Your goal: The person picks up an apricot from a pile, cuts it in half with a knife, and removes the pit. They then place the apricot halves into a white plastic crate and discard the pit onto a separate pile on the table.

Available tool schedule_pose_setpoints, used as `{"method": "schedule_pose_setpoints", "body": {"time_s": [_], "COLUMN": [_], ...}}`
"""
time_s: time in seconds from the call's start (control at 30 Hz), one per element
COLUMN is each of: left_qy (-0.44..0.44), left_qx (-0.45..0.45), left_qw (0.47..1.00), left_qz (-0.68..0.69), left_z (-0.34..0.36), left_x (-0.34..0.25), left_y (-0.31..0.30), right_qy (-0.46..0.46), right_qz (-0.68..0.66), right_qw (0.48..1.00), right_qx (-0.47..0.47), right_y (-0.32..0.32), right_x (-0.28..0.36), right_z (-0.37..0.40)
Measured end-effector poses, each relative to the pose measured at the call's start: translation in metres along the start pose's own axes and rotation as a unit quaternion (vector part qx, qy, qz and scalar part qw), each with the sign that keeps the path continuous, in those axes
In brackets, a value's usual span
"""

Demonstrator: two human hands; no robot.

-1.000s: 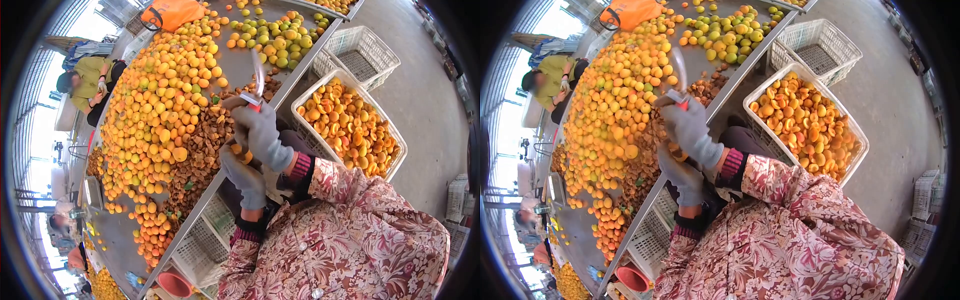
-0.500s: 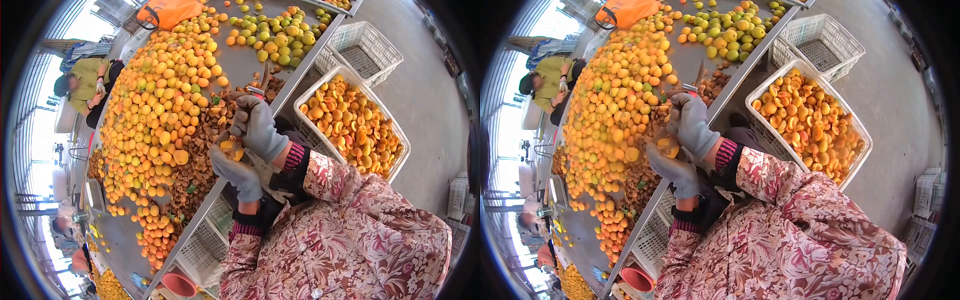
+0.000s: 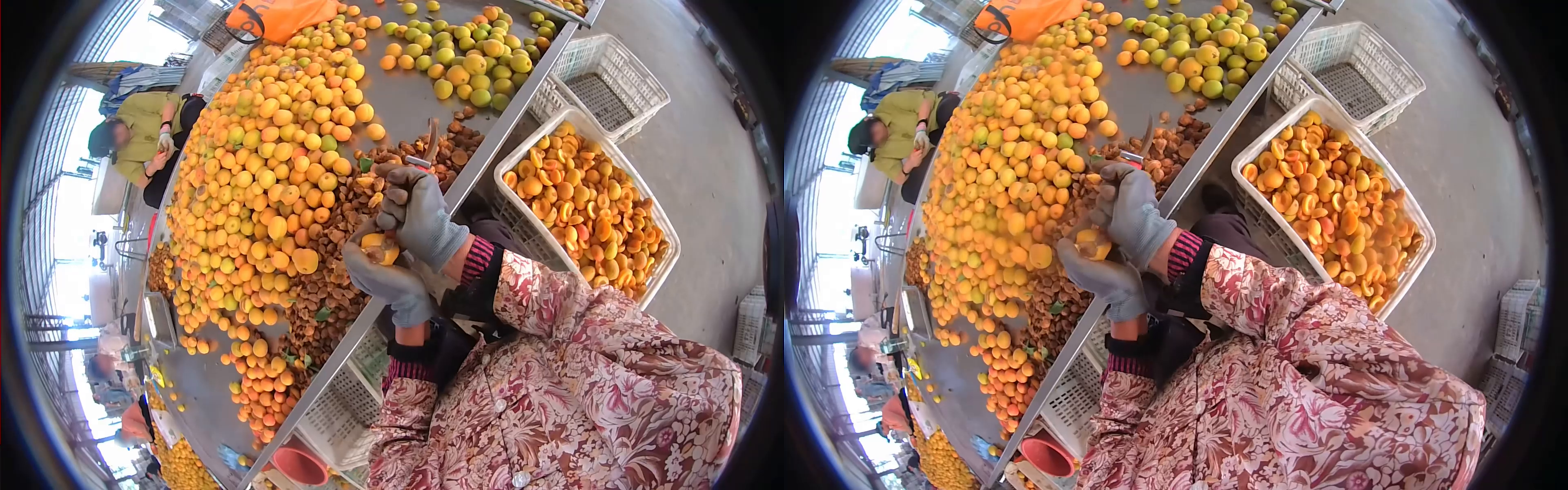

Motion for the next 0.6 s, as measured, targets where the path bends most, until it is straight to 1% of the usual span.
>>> {"method": "schedule_pose_setpoints", "body": {"time_s": [0.03,0.1,0.13,0.2,0.27,0.33,0.37,0.4,0.43,0.47,0.5,0.53,0.57,0.6], "left_qy": [-0.002,0.05,0.048,0.052,0.051,0.051,-0.059,-0.166,-0.163,-0.236,-0.311,-0.316,-0.253,-0.194], "left_qx": [0.001,-0.014,-0.014,-0.027,-0.02,-0.013,-0.014,-0.015,-0.015,-0.01,-0.002,0.004,-0.006,-0.009], "left_qw": [1.0,0.998,0.998,0.998,0.998,0.998,0.997,0.984,0.984,0.97,0.95,0.948,0.967,0.98], "left_qz": [0.0,-0.041,-0.042,0.027,0.034,0.044,0.056,0.069,0.069,0.053,0.036,0.034,-0.005,-0.044], "left_z": [-0.001,-0.006,-0.009,-0.015,-0.02,-0.023,-0.024,-0.02,-0.023,-0.021,-0.012,-0.008,-0.008,-0.006], "left_x": [0.001,-0.005,-0.003,0.002,0.009,0.004,0.019,0.03,0.022,0.029,0.035,0.031,0.019,0.012], "left_y": [0.0,-0.004,-0.005,-0.009,-0.014,-0.013,-0.016,-0.015,-0.019,-0.021,-0.021,-0.017,-0.015,-0.01], "right_qy": [-0.001,0.021,0.021,0.093,0.08,0.066,0.051,0.036,0.045,0.047,-0.013,-0.075,0.028,0.005], "right_qz": [0.0,-0.034,-0.035,-0.148,-0.138,-0.128,-0.104,-0.08,-0.003,-0.001,0.268,0.516,0.511,0.509], "right_qw": [1.0,0.999,0.999,0.983,0.986,0.989,0.99,0.989,0.967,0.967,0.933,0.83,0.828,0.823], "right_qx": [-0.001,-0.003,-0.005,0.048,0.039,0.031,0.075,0.122,0.249,0.252,0.238,0.2,0.228,0.25], "right_y": [-0.001,-0.002,-0.007,-0.002,-0.004,-0.006,0.001,0.008,0.026,0.027,0.037,0.037,0.019,0.003], "right_x": [0.0,-0.006,-0.009,-0.021,-0.021,-0.02,-0.013,-0.006,0.005,0.012,0.023,0.031,0.008,-0.011], "right_z": [-0.001,-0.007,-0.015,-0.024,-0.026,-0.029,-0.031,-0.032,-0.018,-0.011,0.012,0.028,0.032,0.022]}}
Point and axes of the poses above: each hand's wrist, its own z-axis away from the middle knuckle, its own y-axis out of the palm, x = y × z, the point moved 9 cm from there along -z, towards the middle knuckle, and after that the axes turned 7 degrees about z, right-handed, at the moved point
